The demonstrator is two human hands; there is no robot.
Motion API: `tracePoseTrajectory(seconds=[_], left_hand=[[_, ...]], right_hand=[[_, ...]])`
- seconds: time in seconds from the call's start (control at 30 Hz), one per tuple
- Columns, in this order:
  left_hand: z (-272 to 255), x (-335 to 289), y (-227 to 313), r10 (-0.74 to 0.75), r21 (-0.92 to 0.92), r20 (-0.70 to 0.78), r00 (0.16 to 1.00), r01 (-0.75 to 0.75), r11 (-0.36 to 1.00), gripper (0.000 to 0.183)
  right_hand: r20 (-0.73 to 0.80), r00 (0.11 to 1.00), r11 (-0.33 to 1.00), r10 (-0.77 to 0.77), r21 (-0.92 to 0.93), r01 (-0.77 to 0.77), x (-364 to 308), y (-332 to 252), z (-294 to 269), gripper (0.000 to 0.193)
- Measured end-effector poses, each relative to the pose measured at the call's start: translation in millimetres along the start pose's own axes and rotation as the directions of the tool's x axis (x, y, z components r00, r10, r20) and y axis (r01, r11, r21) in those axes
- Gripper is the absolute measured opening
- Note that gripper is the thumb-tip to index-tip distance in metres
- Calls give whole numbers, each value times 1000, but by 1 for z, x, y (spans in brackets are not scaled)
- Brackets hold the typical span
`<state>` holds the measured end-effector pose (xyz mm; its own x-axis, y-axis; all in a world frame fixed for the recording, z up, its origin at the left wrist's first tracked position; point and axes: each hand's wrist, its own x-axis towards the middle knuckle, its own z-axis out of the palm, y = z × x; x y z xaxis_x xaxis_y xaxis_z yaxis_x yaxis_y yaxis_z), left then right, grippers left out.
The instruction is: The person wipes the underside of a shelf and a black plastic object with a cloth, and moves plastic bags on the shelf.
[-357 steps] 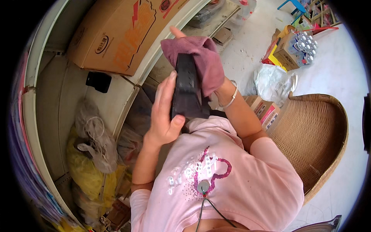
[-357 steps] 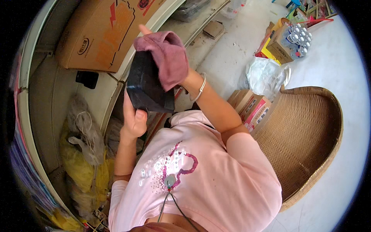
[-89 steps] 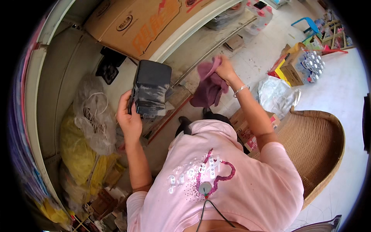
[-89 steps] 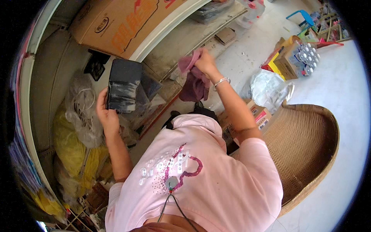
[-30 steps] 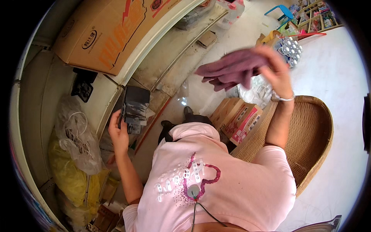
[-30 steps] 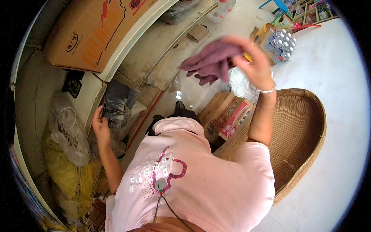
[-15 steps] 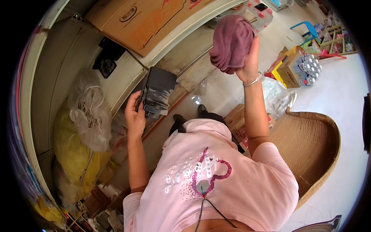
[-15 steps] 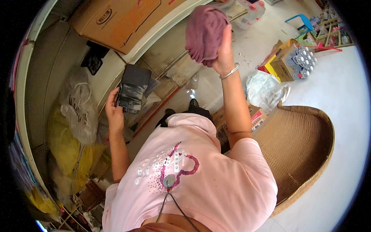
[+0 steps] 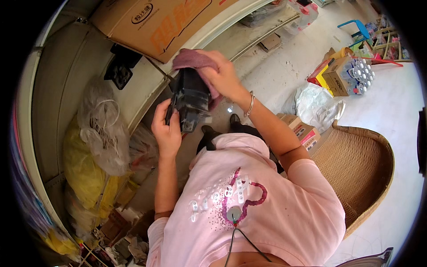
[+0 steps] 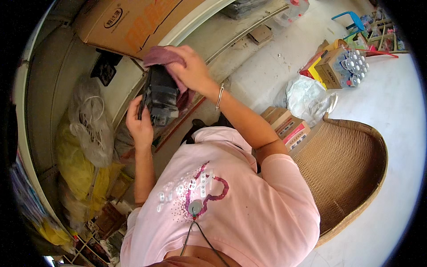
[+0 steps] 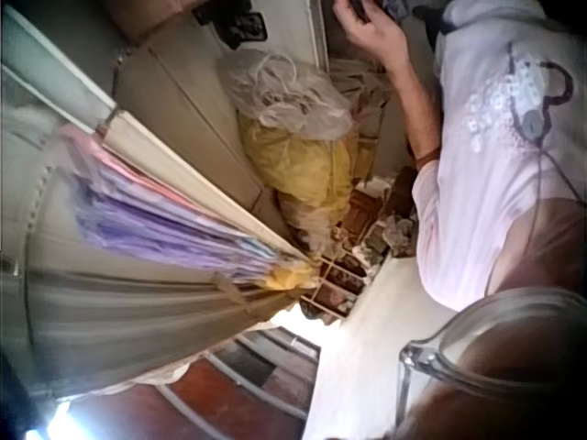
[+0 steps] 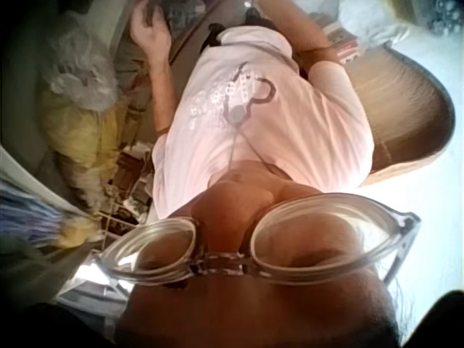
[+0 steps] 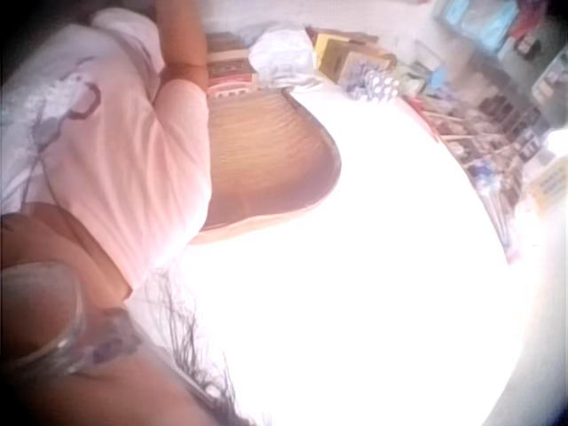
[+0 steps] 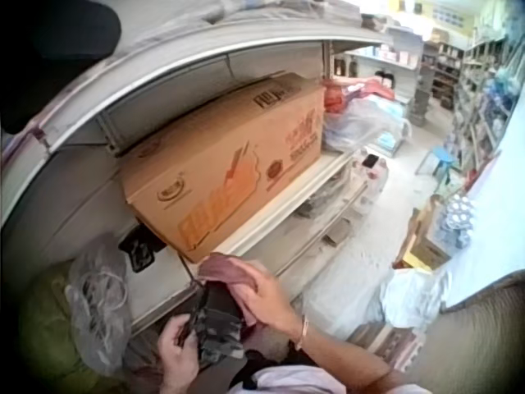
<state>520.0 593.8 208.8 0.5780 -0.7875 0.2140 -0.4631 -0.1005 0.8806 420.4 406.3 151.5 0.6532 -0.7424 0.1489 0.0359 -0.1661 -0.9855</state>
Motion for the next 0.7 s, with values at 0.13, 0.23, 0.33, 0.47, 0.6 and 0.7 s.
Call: tracePoseTrajectory(seconds=[0.13,0.23,0.33,0.47,0.6,0.7], left_hand=[[-17,8,-11,60,-119,-138,989,-77,990,32],[-24,17,-16,6,-79,-129,992,-16,997,31],[-14,21,-17,18,-104,-98,995,-28,994,33],[-13,23,-19,-61,-378,-214,975,-25,926,34],[-22,33,-21,-63,-361,-174,983,-4,933,31],[-21,35,-23,21,-166,-158,987,-47,985,30]], right_hand=[[-91,971,807,220,576,-129,7,10,-22,40],[-83,995,855,62,519,-10,-12,-27,-25,38],[144,898,883,-416,-169,437,-31,-62,-13,47],[143,896,847,-421,-291,444,-41,-59,-8,48],[133,903,840,-409,-330,430,-21,-8,-40,53],[-73,932,926,-355,-167,339,-19,-20,-45,54]])
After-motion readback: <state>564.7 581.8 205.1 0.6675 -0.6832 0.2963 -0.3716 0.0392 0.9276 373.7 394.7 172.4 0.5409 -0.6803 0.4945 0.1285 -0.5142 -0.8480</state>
